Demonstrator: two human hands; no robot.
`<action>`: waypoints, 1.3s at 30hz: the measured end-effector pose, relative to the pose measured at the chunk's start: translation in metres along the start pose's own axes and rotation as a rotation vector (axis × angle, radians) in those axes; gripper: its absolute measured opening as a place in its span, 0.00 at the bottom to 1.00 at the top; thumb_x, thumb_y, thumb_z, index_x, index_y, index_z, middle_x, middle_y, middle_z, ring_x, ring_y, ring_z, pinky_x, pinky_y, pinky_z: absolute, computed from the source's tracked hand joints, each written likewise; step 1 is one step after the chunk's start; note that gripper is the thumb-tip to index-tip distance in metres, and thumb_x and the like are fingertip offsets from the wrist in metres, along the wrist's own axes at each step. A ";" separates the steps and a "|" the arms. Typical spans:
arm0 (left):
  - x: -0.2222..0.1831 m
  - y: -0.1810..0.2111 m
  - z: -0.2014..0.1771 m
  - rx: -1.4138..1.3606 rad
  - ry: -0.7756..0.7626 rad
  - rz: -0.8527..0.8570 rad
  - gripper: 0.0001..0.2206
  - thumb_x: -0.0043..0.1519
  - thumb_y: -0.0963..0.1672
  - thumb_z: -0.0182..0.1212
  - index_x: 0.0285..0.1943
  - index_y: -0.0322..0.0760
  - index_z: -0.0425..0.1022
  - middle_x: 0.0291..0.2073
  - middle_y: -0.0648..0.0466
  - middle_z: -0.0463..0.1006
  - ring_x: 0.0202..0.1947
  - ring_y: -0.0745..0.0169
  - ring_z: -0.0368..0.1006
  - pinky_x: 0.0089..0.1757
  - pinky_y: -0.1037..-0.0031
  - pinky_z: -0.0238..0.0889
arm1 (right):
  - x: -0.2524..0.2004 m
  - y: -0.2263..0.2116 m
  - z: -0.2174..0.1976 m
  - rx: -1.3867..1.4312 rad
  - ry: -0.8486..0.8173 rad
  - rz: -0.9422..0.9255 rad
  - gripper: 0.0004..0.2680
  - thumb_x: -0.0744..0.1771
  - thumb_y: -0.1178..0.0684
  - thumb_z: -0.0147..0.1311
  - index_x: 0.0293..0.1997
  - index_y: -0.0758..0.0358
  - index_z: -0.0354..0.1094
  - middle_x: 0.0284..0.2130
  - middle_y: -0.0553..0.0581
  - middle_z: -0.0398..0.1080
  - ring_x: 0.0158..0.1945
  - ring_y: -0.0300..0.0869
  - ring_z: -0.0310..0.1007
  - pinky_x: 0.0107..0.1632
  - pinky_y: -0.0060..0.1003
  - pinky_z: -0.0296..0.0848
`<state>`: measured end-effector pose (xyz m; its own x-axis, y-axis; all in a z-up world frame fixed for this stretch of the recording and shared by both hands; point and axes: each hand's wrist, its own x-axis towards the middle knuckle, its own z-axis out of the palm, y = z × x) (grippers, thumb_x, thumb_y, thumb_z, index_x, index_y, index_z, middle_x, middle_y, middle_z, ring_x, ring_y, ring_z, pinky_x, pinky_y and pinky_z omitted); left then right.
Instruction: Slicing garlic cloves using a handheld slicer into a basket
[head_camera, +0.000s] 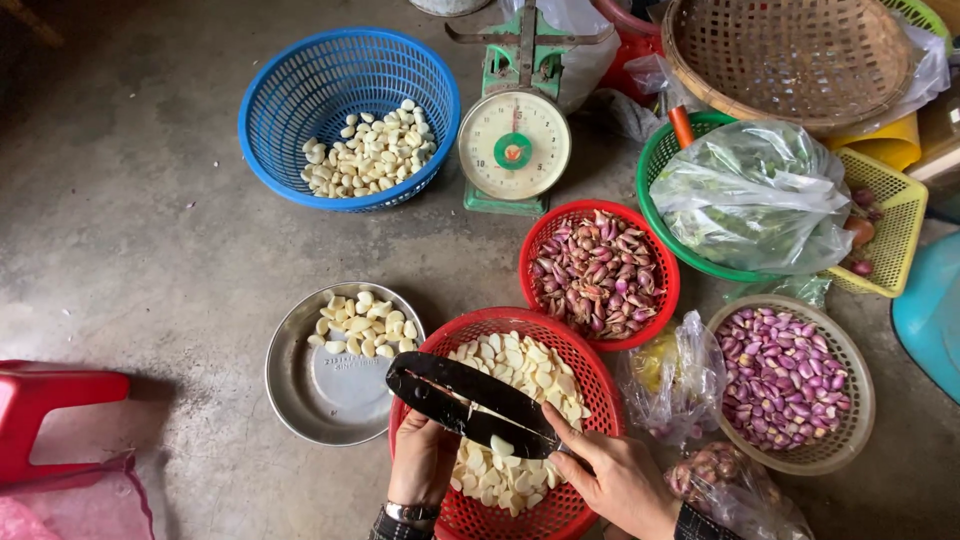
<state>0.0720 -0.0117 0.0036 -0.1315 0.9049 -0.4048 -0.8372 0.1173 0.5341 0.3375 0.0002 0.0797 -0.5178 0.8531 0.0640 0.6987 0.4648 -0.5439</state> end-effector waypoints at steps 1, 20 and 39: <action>-0.002 0.004 0.005 0.009 0.028 -0.022 0.07 0.60 0.34 0.62 0.41 0.31 0.83 0.37 0.46 0.85 0.38 0.55 0.78 0.46 0.64 0.69 | 0.000 0.001 -0.001 -0.030 -0.007 -0.004 0.23 0.69 0.43 0.55 0.74 0.45 0.55 0.17 0.44 0.64 0.16 0.37 0.61 0.22 0.40 0.66; -0.006 0.005 0.019 0.092 -0.023 -0.251 0.05 0.63 0.35 0.58 0.34 0.30 0.77 0.30 0.44 0.80 0.34 0.51 0.75 0.47 0.61 0.69 | -0.001 0.008 -0.013 0.004 -0.007 0.110 0.21 0.68 0.44 0.52 0.73 0.43 0.58 0.10 0.47 0.60 0.11 0.36 0.56 0.17 0.38 0.57; -0.015 0.018 0.042 0.537 0.022 -0.089 0.10 0.68 0.44 0.55 0.44 0.29 0.72 0.32 0.44 0.81 0.29 0.57 0.76 0.36 0.67 0.75 | -0.004 0.016 -0.009 -0.092 -0.078 0.113 0.23 0.68 0.43 0.54 0.74 0.40 0.55 0.15 0.47 0.65 0.15 0.39 0.59 0.20 0.42 0.60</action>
<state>0.0817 -0.0054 0.0504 -0.0884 0.8741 -0.4776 -0.4572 0.3904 0.7991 0.3554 0.0064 0.0783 -0.4676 0.8818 -0.0608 0.7951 0.3896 -0.4648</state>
